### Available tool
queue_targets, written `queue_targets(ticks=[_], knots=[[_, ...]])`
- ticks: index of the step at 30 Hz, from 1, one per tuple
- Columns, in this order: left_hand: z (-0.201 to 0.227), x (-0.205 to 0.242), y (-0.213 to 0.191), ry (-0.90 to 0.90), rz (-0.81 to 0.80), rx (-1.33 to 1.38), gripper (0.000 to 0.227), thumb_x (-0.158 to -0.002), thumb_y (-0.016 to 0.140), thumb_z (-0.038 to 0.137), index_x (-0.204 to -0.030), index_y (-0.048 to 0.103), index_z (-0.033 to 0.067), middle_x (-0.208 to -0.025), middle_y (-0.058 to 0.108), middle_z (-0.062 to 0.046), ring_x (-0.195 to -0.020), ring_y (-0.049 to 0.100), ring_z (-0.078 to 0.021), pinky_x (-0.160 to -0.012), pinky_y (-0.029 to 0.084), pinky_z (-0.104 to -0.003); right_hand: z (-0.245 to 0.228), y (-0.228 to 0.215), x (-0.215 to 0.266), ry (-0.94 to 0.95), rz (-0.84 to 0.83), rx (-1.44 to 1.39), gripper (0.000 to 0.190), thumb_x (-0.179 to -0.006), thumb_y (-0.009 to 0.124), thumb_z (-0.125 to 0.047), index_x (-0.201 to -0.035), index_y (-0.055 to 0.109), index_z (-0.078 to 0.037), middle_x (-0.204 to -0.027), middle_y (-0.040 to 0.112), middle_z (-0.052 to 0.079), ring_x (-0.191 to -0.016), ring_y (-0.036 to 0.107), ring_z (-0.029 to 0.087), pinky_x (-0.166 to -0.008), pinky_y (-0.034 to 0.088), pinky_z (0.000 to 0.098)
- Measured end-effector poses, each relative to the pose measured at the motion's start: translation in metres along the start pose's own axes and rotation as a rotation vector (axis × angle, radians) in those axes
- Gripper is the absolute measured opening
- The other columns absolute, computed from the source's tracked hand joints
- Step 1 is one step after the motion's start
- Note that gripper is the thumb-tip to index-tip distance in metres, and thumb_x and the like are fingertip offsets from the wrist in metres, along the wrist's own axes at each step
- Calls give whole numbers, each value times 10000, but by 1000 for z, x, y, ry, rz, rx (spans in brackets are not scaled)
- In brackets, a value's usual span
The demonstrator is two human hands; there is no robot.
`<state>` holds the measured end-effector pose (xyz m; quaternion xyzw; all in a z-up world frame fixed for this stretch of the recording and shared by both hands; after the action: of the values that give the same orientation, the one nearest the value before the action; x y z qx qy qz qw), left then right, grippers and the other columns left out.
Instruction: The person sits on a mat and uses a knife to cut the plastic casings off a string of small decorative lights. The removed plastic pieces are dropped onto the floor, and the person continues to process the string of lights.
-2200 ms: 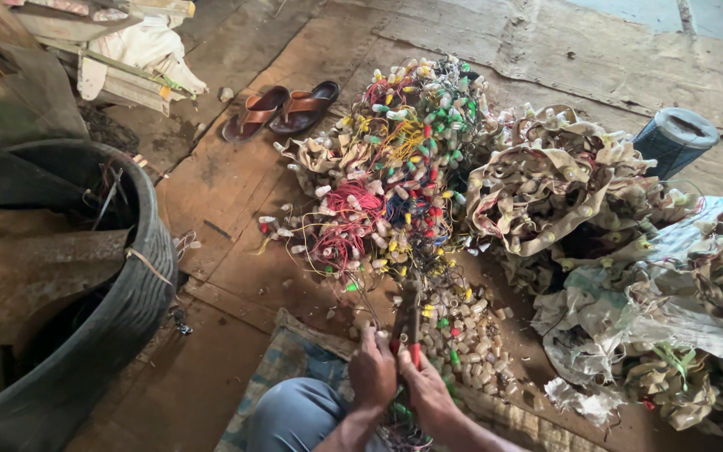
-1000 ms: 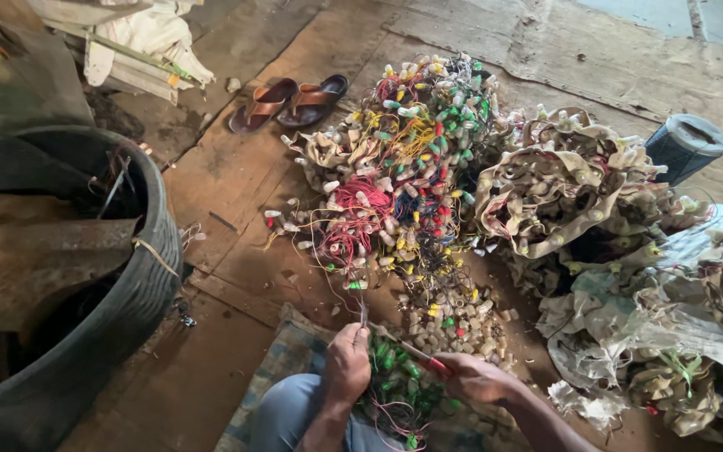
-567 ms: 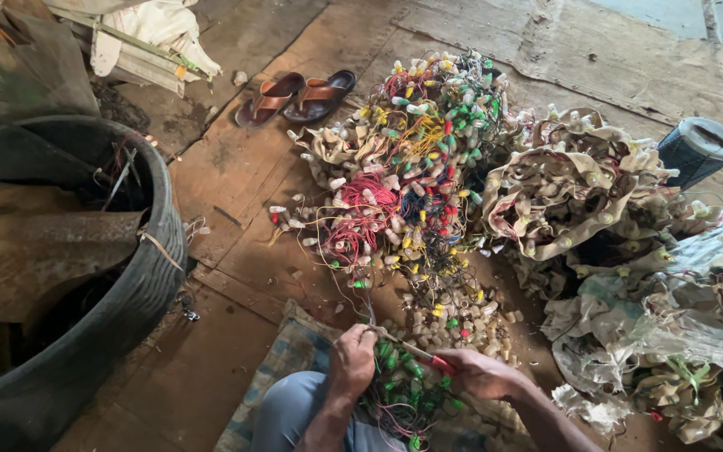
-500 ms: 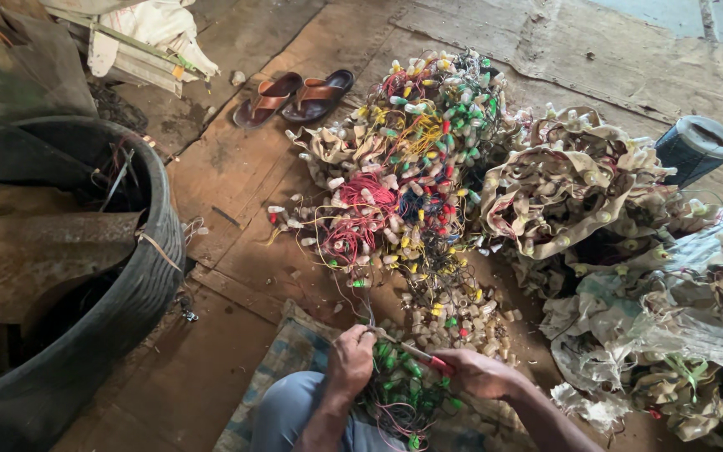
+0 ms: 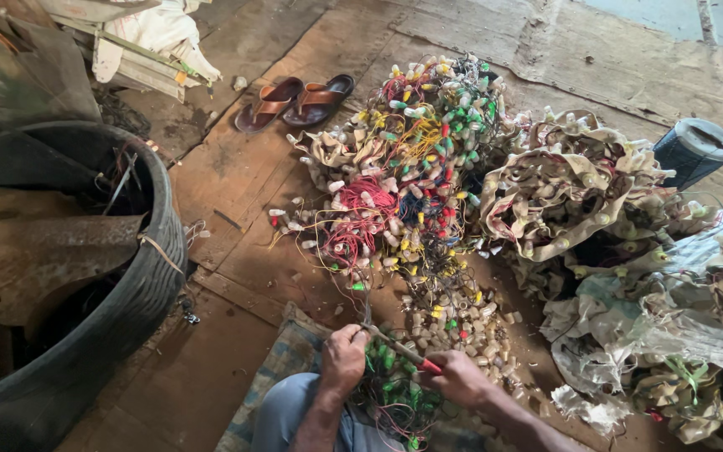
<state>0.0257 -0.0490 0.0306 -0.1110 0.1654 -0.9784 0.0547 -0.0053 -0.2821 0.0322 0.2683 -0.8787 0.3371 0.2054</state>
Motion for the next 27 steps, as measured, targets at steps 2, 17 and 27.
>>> queue_targets(ticks=[2,17,27], knots=[[2,0,-3,16,28,-13,215,-884,649,236,-968,761,73,-879,745,-173,-810,712,-343,-743,535,-416,17,11,2,138,48,-47,360,-935,719,-394,-865,720,-41,-657,611,28,-596,527,149,-576,416,372],[-40,-8,20,-179,-43,375,215,-944,662,196,-931,758,3,-679,607,-31,-605,541,-143,-576,446,-330,4,26,16,105,31,-727,171,-977,683,-176,-890,646,-34,-622,558,13,-466,488,131,-425,388,284],[18,10,-10,-30,204,-339,276,-955,605,306,-1052,768,105,-1018,747,-200,-970,693,-434,-845,536,-491,97,-107,69,8,309,-657,281,-893,605,-64,-1134,734,2,-797,736,88,-703,695,204,-655,597,388]])
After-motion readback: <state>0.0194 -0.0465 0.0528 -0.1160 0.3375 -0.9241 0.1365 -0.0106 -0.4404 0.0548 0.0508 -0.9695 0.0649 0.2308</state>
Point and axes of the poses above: each hand's wrist, its own x-axis away from the middle knuckle, its own y-axis out of the palm, z = x × y, the point moved 9 cm from there along -x, towards the middle knuckle
